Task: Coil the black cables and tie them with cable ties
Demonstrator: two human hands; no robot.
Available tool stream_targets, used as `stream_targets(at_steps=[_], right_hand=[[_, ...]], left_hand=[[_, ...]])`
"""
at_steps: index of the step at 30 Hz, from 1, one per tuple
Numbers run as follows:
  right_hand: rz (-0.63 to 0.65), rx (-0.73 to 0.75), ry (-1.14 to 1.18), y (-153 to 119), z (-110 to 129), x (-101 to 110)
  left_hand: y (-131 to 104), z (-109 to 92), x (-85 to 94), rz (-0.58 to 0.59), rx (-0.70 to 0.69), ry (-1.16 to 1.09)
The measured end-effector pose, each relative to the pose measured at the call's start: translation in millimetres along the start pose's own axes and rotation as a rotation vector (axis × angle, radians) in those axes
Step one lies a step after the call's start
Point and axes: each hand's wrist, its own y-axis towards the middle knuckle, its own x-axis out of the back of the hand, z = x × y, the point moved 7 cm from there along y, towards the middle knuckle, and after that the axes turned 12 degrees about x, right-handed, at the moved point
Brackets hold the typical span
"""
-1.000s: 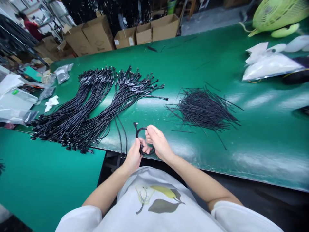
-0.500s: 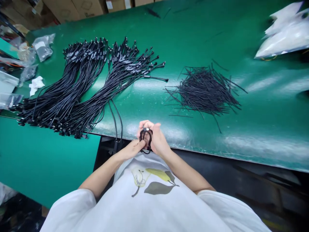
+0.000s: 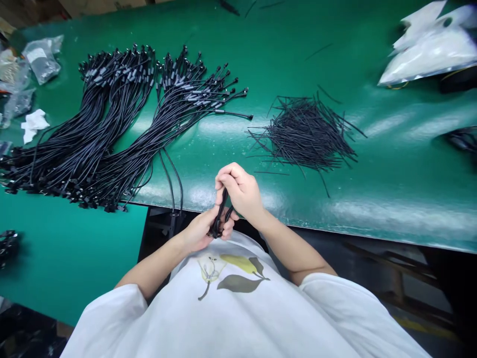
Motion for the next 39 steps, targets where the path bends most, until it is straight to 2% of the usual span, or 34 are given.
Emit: stream_targets(at_steps=[2, 4, 9, 11, 12, 14, 16, 17, 19, 22, 25, 27, 29, 31, 32, 33, 34, 35, 39], right_hand=[[0.056, 0.051, -0.14, 2.7, -0.2, 1.4], [0.1, 0.058, -0.168, 6.2, -5.2, 2.1], [0.07, -0.087, 0.124, 12.6, -26.9, 6.1], [0.088, -0.013, 0.019, 13.2, -20.7, 13.3], [0.13, 0.076, -0.098, 12.0, -12.3, 16.3], [0.32, 0.316, -0.378, 1.7, 7.6, 13.7], [0.594, 0.538, -0.62, -22.0, 17.9, 1.6], [0.718, 0.604, -0.721, -35.8, 17.1, -4.0], [0.885, 0.62, -0.906, -59.2, 8.2, -10.7], [0.99, 0.473, -1.077, -79.6, -3.1, -11.0], [1.047, 0.286, -0.984, -87.6, 4.3, -7.2], [1.075, 0.093, -0.797, -88.2, 11.5, -3.8], [1.09, -0.206, -0.506, -91.7, 12.1, -0.6], [1.068, -0.552, -0.182, -102.2, 6.8, 1.2], [1.051, -0.685, -0.058, -108.3, 3.4, 1.6], [1.038, -0.756, 0.017, -112.8, -0.3, 1.7], [1.027, -0.746, 0.017, -113.7, -4.9, 2.3], [1.011, -0.658, -0.07, -110.4, -10.3, 4.3], [0.89, -0.011, -0.815, -85.0, -17.9, 13.1]], left_hand=[[0.6, -1.9, -0.6, -0.02, -0.001, -0.02], [-0.1, -4.6, -1.4, -0.041, -0.009, -0.034], [-3.1, -5.2, 1.6, -0.084, 0.013, -0.073], [-3.4, -2.4, 6.1, -0.084, 0.051, -0.064], [-4.0, -2.4, 10.1, -0.098, 0.059, -0.046], [-6.3, -7.3, 18.4, -0.138, 0.043, 0.051], [-9.7, -16.2, 20.2, -0.147, 0.023, 0.297], [-11.6, -20.7, 18.2, -0.147, 0.015, 0.482], [-16.4, -29.9, 11.8, -0.186, -0.022, 0.891], [-25.8, -40.4, -2.2, -0.301, -0.157, 1.36], [-33.1, -30.3, -18.4, -0.258, -0.223, 1.691], [-36.8, -19.2, -26.9, -0.191, -0.271, 1.904], [-39.1, -10.3, -33.7, -0.122, -0.348, 2.077], [-39.1, -4.1, -38.1, -0.04, -0.426, 2.193], [-37.6, -2.2, -38.7, -0.002, -0.452, 2.227], [-35.1, -1.8, -38.2, 0.025, -0.47, 2.241], [-31.3, -2.9, -36.7, 0.038, -0.475, 2.234], [-26.2, -6.1, -33.7, 0.017, -0.465, 2.209], [-0.1, -28.2, -10.0, -0.261, -0.265, 1.954]])
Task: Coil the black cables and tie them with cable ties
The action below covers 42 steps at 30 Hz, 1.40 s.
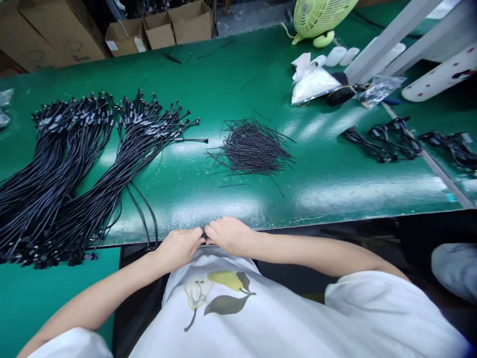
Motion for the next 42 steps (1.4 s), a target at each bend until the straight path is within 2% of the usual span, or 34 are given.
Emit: stream_targets(at_steps=[1, 3, 5, 7, 8, 10, 11, 12, 14, 17, 20, 24, 30, 33, 36, 37, 39, 40, 42], right_hand=[[-0.026, 0.03, -0.165, 2.0, -0.9, 0.8], [-0.005, 0.097, -0.309, 5.9, -3.7, -1.3], [0.003, 0.162, -0.275, 8.6, -12.6, 4.4], [-0.074, 0.205, -0.187, 10.4, -32.7, 26.3], [-0.167, 0.171, -0.174, 10.9, -50.4, 44.7], [-0.4, -0.037, -0.264, 8.5, -98.6, 87.3], [-0.477, -0.166, -0.351, 6.4, -123.4, 105.1], [-0.496, -0.266, -0.445, 6.3, -144.7, 117.7], [-0.393, -0.319, -0.589, 14.6, -174.6, 126.3], [-0.259, -0.249, -0.665, 25.2, -191.4, 121.1], [-0.289, -0.225, -0.662, 21.5, -190.0, 118.6], [-0.404, -0.195, -0.547, 11.7, -182.5, 118.9], [-0.435, -0.284, -0.509, 11.3, -186.9, 113.0], [-0.458, -0.283, -0.489, 14.1, -185.7, 114.0], [-0.596, -0.282, -0.446, 12.5, -170.4, 122.8], [-0.68, -0.278, -0.374, 11.2, -161.7, 124.9], [-0.813, -0.257, -0.077, 13.0, -142.4, 118.2], [-0.827, -0.235, 0.129, 18.4, -131.7, 107.8], [-0.763, -0.176, 0.519, 35.3, -105.5, 78.3]], left_hand=[[5.0, 6.3, -0.4, 0.007, 0.075, -0.088], [10.3, 13.0, -4.4, 0.037, 0.156, -0.292], [10.7, 17.3, -11.3, 0.072, 0.208, -0.527], [8.8, 23.8, -18.6, 0.098, 0.29, -0.828], [7.7, 27.7, -20.5, 0.085, 0.334, -1.004], [6.3, 35.2, -18.7, 0.003, 0.403, -1.349], [6.0, 37.7, -15.3, -0.056, 0.419, -1.486], [6.0, 39.2, -11.0, -0.113, 0.425, -1.588], [7.1, 38.5, -2.8, -0.188, 0.428, -1.706], [10.2, 33.3, 3.3, -0.205, 0.427, -1.769], [13.0, 30.6, 1.7, -0.195, 0.43, -1.814], [17.3, 26.7, -2.8, -0.164, 0.411, -1.837], [18.8, 22.2, -4.4, -0.16, 0.401, -1.806], [15.4, 23.3, -6.2, -0.179, 0.403, -1.774], [13.0, 20.9, -7.7, -0.15, 0.351, -1.709], [13.4, 18.8, -7.5, -0.133, 0.322, -1.678], [16.5, 14.6, -4.8, -0.118, 0.262, -1.613], [19.2, 13.2, -2.4, -0.125, 0.238, -1.585], [26.2, 13.3, 3.8, -0.167, 0.201, -1.554]])
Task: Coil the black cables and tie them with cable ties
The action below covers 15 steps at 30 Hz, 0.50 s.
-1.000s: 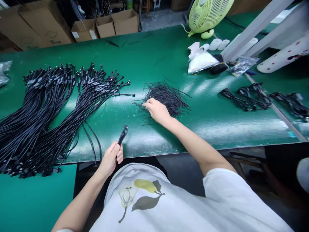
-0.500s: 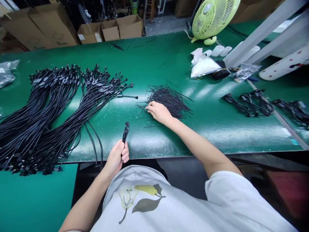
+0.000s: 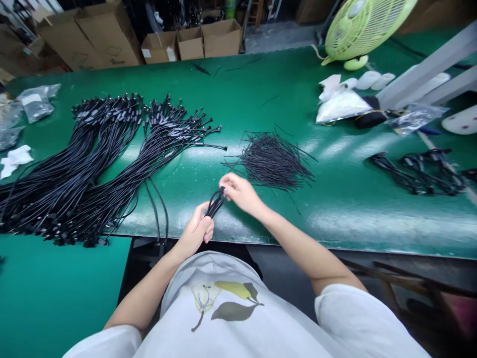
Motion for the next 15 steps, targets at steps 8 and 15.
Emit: stream_targets(at_steps=[8, 15], right_hand=[[0.13, -0.147, 0.467, -34.3, 19.9, -64.1], [0.104, -0.162, 0.381, -39.3, 21.9, -54.0]], left_hand=[[15.2, -6.6, 19.6, -0.029, -0.107, 0.043], [2.0, -15.8, 28.1, -0.067, -0.188, 0.019]])
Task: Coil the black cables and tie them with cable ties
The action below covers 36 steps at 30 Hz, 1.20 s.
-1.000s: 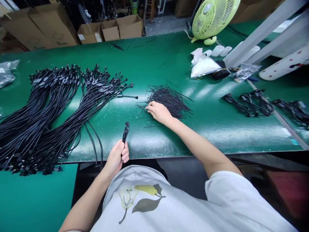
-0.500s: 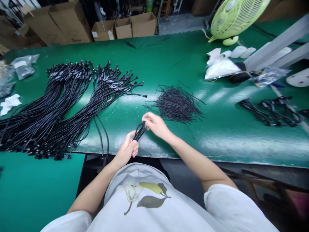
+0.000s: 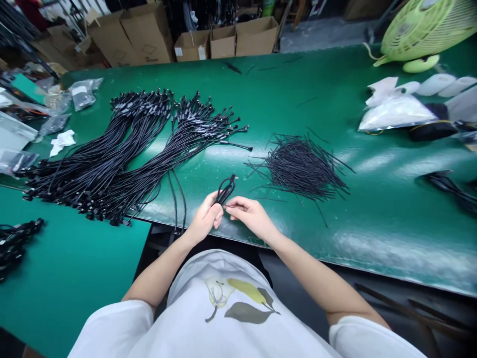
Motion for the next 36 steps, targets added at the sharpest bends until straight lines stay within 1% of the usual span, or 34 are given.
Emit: stream_targets(at_steps=[3, 6, 8, 10, 11, 14, 16, 18, 20, 24, 26, 28, 31, 33, 34, 36], right_hand=[[-0.016, 0.094, -0.067, 0.9, 6.2, -1.3], [0.026, 0.122, -0.033, -0.5, 10.8, -9.0], [0.019, 0.153, -0.065, -1.4, 15.6, -9.9], [-0.022, 0.226, -0.174, -1.1, 22.6, -5.6], [-0.048, 0.273, -0.252, -0.4, 26.4, -2.3], [-0.109, 0.405, -0.517, 2.7, 35.5, 6.5], [-0.121, 0.458, -0.646, 5.0, 38.3, 8.1], [-0.107, 0.487, -0.707, 7.1, 39.6, 4.8], [-0.07, 0.509, -0.721, 8.5, 40.8, -2.8], [-0.017, 0.554, -0.726, 8.6, 44.2, -17.3], [0.003, 0.585, -0.777, 6.7, 45.8, -22.0], [0.027, 0.643, -0.885, 3.2, 47.8, -26.2], [0.033, 0.744, -1.138, -2.8, 49.9, -30.2], [0.041, 0.777, -1.269, -4.6, 49.1, -31.8], [0.051, 0.783, -1.3, -4.6, 48.4, -32.4], [0.054, 0.784, -1.291, -3.3, 48.4, -32.1]], left_hand=[[-4.7, -6.4, -4.9, 0.031, 0.021, -0.011], [-6.3, -10.7, -2.7, -0.011, 0.022, -0.027], [-6.5, -11.6, 0.2, -0.04, 0.013, -0.018], [-7.6, -11.7, 0.9, -0.041, 0.004, 0.006], [-8.6, -11.4, -0.3, -0.024, 0.005, 0.011], [-12.9, -9.4, -8.3, 0.074, 0.04, -0.02], [-14.7, -8.5, -11.3, 0.106, 0.063, -0.048], [-14.0, -8.5, -8.8, 0.085, 0.067, -0.07], [-11.4, -7.1, -4.3, 0.062, 0.084, -0.093], [-7.2, -2.4, 1.1, 0.079, 0.155, -0.124], [-6.6, -3.5, 3.0, 0.075, 0.151, -0.133], [-6.2, -6.3, 5.4, 0.051, 0.123, -0.15], [-5.5, -8.2, 7.1, 0.023, 0.11, -0.175], [-5.6, -7.6, 5.5, 0.039, 0.131, -0.184], [-6.0, -7.2, 4.2, 0.058, 0.146, -0.189], [-7.8, -6.9, 0.9, 0.109, 0.173, -0.199]])
